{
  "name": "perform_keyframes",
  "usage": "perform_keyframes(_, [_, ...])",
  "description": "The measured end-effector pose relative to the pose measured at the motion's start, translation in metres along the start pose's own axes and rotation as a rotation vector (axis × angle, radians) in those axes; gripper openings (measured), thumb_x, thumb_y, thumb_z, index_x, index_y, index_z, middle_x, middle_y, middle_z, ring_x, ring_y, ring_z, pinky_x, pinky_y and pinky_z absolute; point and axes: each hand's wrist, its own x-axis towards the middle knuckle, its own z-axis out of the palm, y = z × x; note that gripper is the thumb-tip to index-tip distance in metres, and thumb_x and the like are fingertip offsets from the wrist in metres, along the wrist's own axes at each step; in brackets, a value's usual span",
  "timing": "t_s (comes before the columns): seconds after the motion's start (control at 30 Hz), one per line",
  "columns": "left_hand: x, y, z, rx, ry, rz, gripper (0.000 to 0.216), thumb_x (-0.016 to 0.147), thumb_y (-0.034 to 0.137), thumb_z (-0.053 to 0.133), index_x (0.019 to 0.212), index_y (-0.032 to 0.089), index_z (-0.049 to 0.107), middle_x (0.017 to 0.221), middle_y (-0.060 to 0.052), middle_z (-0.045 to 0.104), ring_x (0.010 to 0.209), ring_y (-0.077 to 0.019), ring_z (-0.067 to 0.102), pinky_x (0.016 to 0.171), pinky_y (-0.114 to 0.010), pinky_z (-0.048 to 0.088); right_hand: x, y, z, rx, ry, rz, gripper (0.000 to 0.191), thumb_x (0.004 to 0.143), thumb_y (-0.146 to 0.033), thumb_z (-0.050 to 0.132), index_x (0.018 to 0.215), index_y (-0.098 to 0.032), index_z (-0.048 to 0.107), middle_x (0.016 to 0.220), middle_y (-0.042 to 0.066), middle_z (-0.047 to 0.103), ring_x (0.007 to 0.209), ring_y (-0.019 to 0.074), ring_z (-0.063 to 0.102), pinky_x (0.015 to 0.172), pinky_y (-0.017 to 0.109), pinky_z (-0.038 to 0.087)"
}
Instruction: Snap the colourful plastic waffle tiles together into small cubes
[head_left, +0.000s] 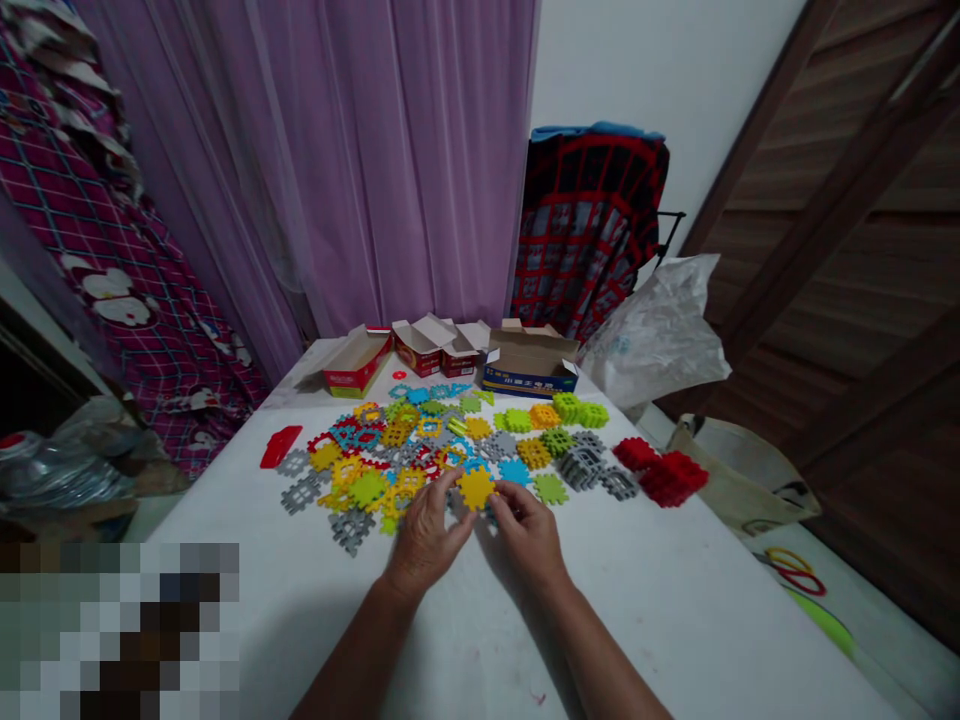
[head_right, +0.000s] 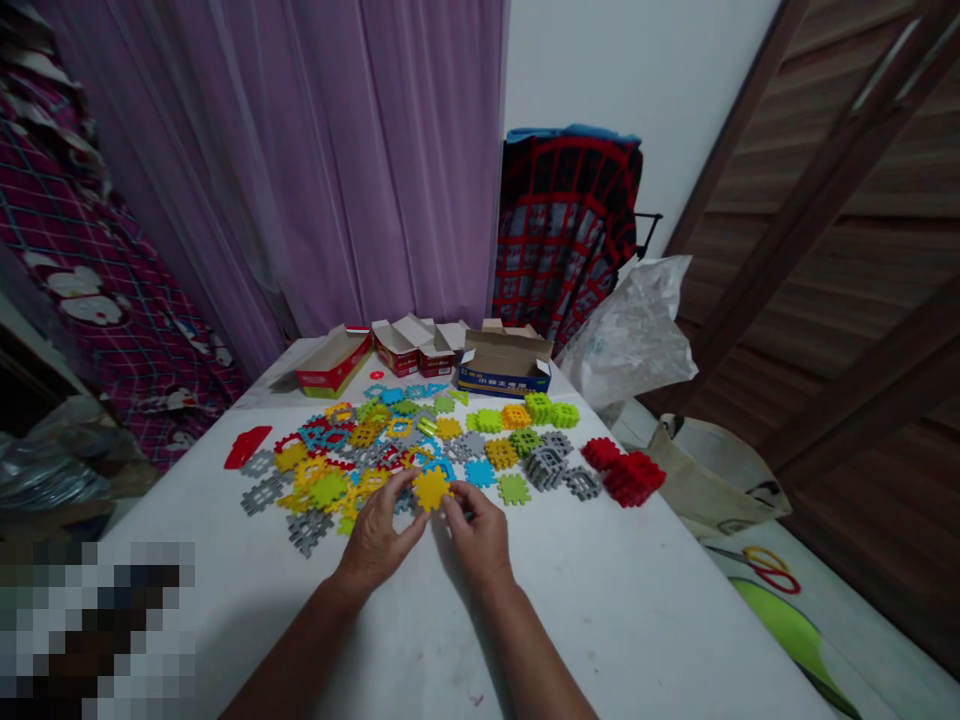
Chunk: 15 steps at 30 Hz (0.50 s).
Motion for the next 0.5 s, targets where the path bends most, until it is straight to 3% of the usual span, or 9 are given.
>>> perform_keyframes(0.1, [0.001,0.003,0.000,-0.054,-0.005,-0.075,0.051,0.082,0.025,0.062,0.132,0.023,0.051,0.130,-0.009,0.064,0.117,-0.0219,0.063,0.102,-0.039,0.051,0.006,-0.001,0.005,0.133,-0.021,0.059,0.035,0.074,-0.051,0.067,0.087,-0.018,0.073,0.072,0.004,0.071,0.063,0.0165,0.061,0.062,0.029,0.050])
perform_keyframes(0.17, [0.002,0.004,0.000,-0.145,0.000,-0.170,0.047,0.082,0.030,0.061,0.129,0.022,0.056,0.126,-0.010,0.066,0.108,-0.0210,0.066,0.090,-0.035,0.056,0.009,0.000,0.005,0.216,-0.029,0.094,0.036,0.071,-0.052,0.070,0.085,-0.018,0.073,0.075,0.004,0.072,0.066,0.0172,0.063,0.064,0.030,0.051])
perform_keyframes(0.27, [0.005,0.004,0.004,-0.351,-0.012,-0.372,0.035,0.085,0.040,0.056,0.112,0.020,0.068,0.093,-0.007,0.075,0.077,-0.0173,0.070,0.066,-0.028,0.057,0.009,0.002,0.003,0.292,-0.021,0.154,0.038,0.066,-0.052,0.075,0.083,-0.019,0.074,0.080,0.005,0.074,0.072,0.0189,0.066,0.069,0.032,0.053])
perform_keyframes(0.33, [0.007,0.003,0.006,-0.497,-0.025,-0.514,0.037,0.083,0.048,0.057,0.099,0.018,0.072,0.072,-0.003,0.073,0.059,-0.0146,0.066,0.055,-0.025,0.053,0.008,0.005,0.003,0.302,-0.007,0.178,0.038,0.063,-0.052,0.077,0.081,-0.019,0.075,0.081,0.006,0.074,0.075,0.0198,0.066,0.072,0.034,0.053])
perform_keyframes(0.5, [0.011,0.004,0.005,-0.682,-0.045,-0.736,0.047,0.066,0.059,0.069,0.085,0.016,0.071,0.065,-0.002,0.070,0.042,-0.0092,0.054,0.042,-0.020,0.039,0.004,0.010,0.004,0.321,0.001,0.229,0.045,0.062,-0.054,0.078,0.088,-0.018,0.075,0.079,0.006,0.074,0.072,0.0195,0.066,0.068,0.033,0.053])
